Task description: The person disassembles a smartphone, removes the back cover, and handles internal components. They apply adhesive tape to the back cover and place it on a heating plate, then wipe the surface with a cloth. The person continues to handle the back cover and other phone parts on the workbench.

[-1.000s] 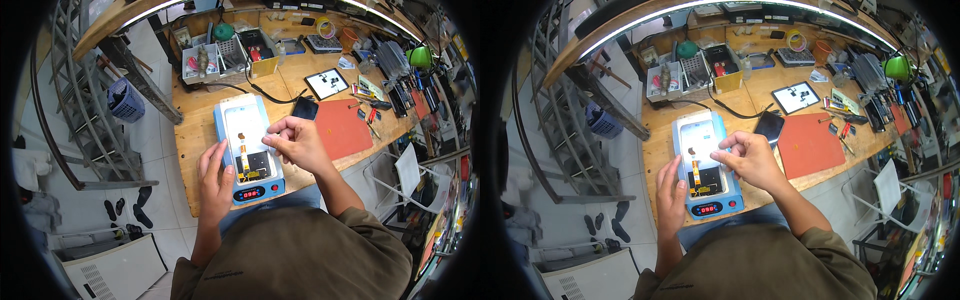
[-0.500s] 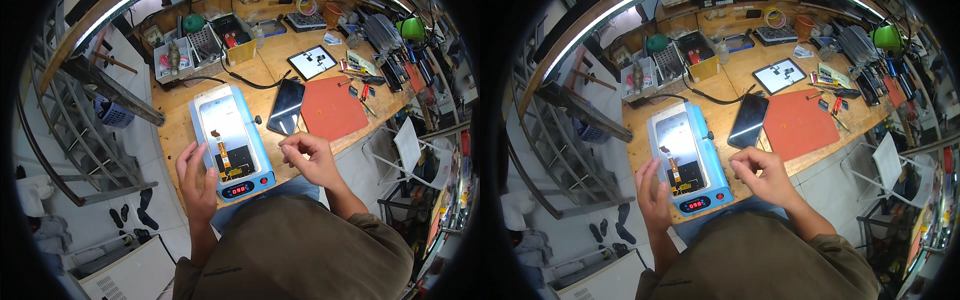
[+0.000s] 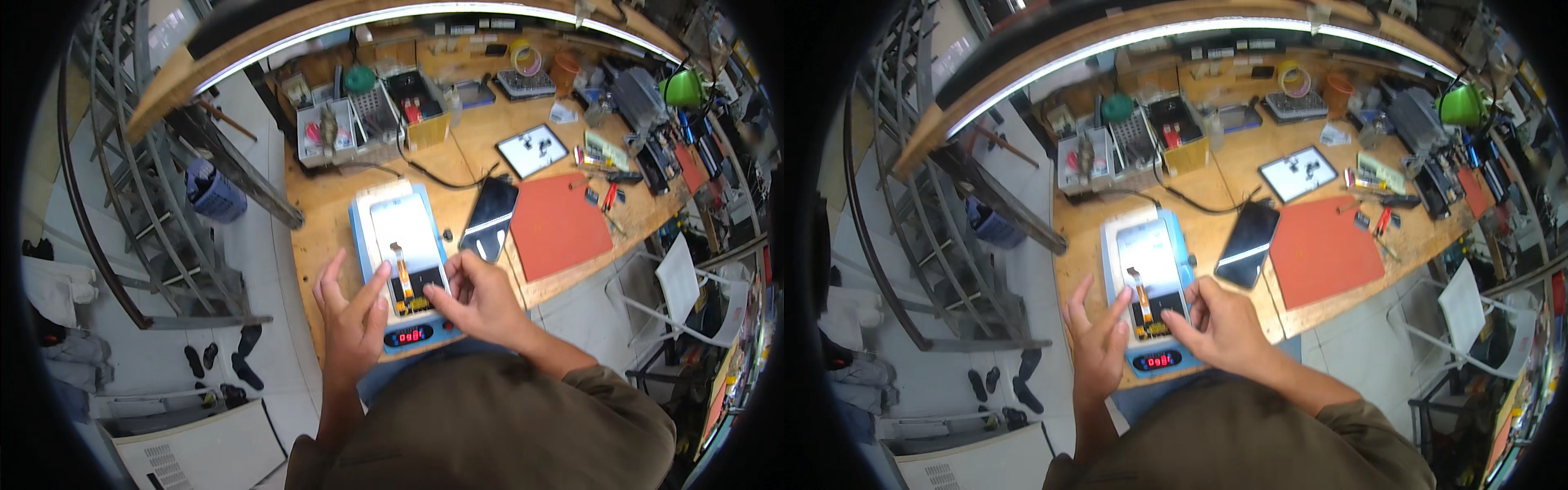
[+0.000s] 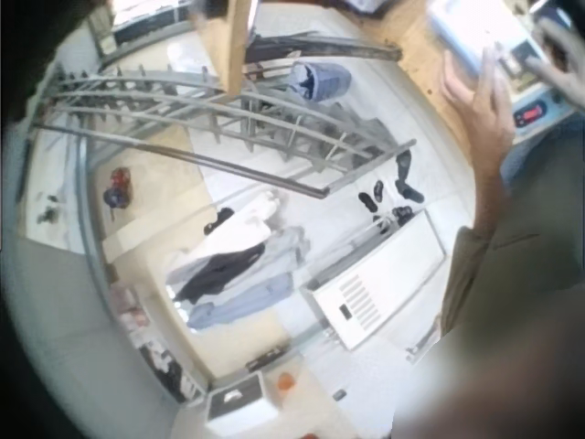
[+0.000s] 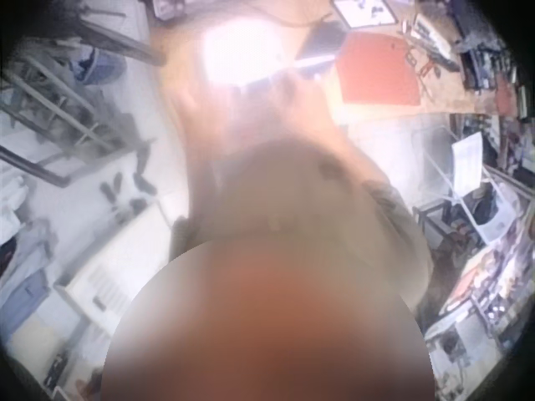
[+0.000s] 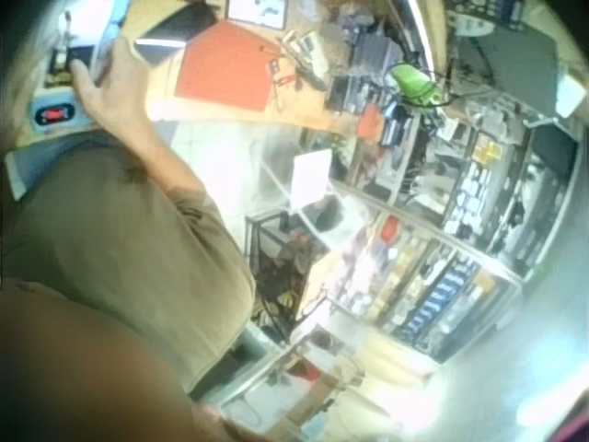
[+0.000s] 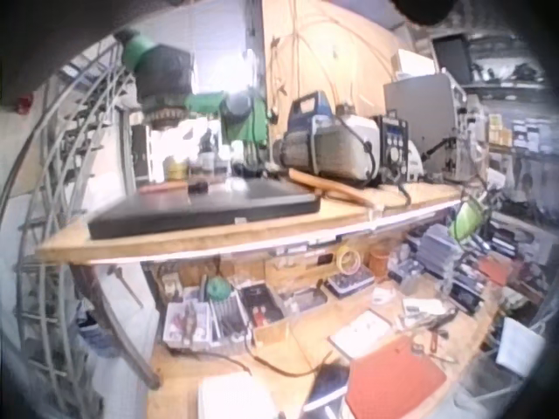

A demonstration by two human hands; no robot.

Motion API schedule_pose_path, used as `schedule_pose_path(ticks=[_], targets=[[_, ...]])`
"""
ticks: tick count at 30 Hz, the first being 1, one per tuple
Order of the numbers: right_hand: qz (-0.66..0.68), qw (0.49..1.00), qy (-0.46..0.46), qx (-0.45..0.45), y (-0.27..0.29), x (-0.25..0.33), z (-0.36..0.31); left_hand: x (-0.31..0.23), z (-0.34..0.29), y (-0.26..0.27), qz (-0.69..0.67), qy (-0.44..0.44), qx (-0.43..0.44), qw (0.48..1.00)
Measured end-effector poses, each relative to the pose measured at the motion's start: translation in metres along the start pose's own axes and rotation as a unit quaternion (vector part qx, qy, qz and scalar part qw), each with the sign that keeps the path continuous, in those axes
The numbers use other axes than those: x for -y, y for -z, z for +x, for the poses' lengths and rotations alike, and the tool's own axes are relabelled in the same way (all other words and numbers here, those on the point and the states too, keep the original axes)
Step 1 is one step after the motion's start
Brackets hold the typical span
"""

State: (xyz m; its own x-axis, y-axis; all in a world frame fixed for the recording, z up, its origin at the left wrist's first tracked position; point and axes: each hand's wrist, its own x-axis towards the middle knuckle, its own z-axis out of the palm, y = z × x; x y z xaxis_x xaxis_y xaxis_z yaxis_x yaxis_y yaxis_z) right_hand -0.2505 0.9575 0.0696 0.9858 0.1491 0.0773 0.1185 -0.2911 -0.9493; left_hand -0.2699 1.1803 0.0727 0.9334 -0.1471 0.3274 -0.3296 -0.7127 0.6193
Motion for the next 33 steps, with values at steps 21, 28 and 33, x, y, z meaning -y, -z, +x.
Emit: schedule_pose_path(ticks=[21,28,33], targets=[[0.207,0.976,0.055,0.045,0.063,0.026,0.019,-0.031,-0.016,-0.007,-0.479,0.043,-0.005,0.877],[0.423,0.905,-0.006,0.035,0.03,0.022,0.027,-0.031,-0.011,-0.01,-0.41,0.043,-0.15,0.899],[0.336,0.941,-0.024,0.027,0.009,0.017,0.021,-0.039,-0.003,-0.017,-0.362,-0.022,-0.118,0.924]])
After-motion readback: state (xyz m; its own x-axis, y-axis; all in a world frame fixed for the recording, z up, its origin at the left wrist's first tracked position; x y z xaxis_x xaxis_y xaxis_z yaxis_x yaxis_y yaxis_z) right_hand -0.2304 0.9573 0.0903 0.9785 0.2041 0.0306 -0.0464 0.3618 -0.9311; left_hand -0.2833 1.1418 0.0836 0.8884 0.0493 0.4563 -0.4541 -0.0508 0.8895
